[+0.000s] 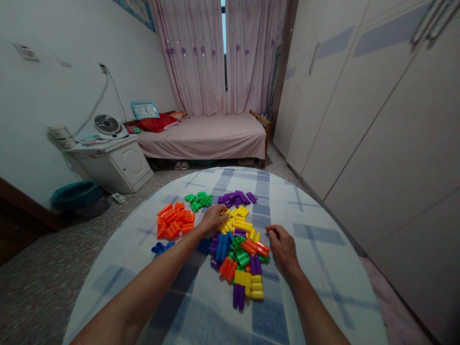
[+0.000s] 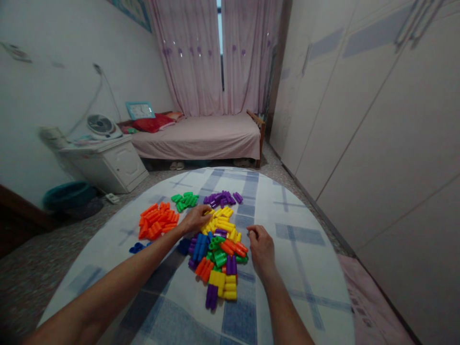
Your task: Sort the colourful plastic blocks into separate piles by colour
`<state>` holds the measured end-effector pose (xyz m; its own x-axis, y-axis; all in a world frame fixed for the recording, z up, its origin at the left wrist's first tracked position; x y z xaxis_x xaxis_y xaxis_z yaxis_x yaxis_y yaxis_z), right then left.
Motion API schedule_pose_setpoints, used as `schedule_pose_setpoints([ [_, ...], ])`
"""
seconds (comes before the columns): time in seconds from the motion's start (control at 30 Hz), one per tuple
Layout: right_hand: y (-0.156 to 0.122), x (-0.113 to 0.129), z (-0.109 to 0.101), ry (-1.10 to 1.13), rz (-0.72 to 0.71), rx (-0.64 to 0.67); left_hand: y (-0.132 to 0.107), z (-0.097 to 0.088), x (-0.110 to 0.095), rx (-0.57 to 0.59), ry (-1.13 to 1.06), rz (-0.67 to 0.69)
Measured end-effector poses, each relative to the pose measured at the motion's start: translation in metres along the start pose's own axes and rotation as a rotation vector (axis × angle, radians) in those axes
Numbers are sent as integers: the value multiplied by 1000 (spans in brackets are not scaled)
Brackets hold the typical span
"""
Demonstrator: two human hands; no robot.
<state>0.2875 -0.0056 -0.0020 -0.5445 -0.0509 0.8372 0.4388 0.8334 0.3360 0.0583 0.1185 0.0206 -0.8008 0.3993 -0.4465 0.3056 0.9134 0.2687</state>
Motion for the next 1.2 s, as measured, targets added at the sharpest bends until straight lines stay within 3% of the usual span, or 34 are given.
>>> schedule_pose_setpoints([
  [0.47, -1, 2, -1, -39, -30, -8, -12, 19, -27, 113, -354, -3],
  [0.67, -1, 4, -3, -26, -42, -20, -35, -21, -21, -38, -384, -75],
  [0.77, -2, 5, -2, -34, -41, -18, -67, -42, -15, -164, -406, -163],
  [0.87, -1, 4, -2, -42, -41, -16, -109, -59, -24, -334, -370, -178],
  [0.93, -1, 4, -2, -45, -47, -18, -133, -62, -40, -388, -339, -97],
  [1.03, 0, 3, -2, -44, -51, -13, -153, -54, -69, -352, -261, 110],
  [1.1, 0, 3, -1, -38, -51, -11, -156, -47, -81, -335, -201, 199],
  [1.2, -1, 2, -2, -26, -54, -16, -149, -39, -91, -316, -143, 229],
])
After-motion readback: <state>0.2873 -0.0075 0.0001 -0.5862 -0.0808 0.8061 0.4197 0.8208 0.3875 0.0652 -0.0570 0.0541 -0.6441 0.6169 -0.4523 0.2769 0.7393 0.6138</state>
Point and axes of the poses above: each hand's wrist, its own y-axis towards the middle knuckle, its own z-axis out of the palm, x = y × z, the point moved 7 cm from there along y, towards the middle knuckle, and after that the axes turned 8 degrees about -x, right-handed, at the moved point
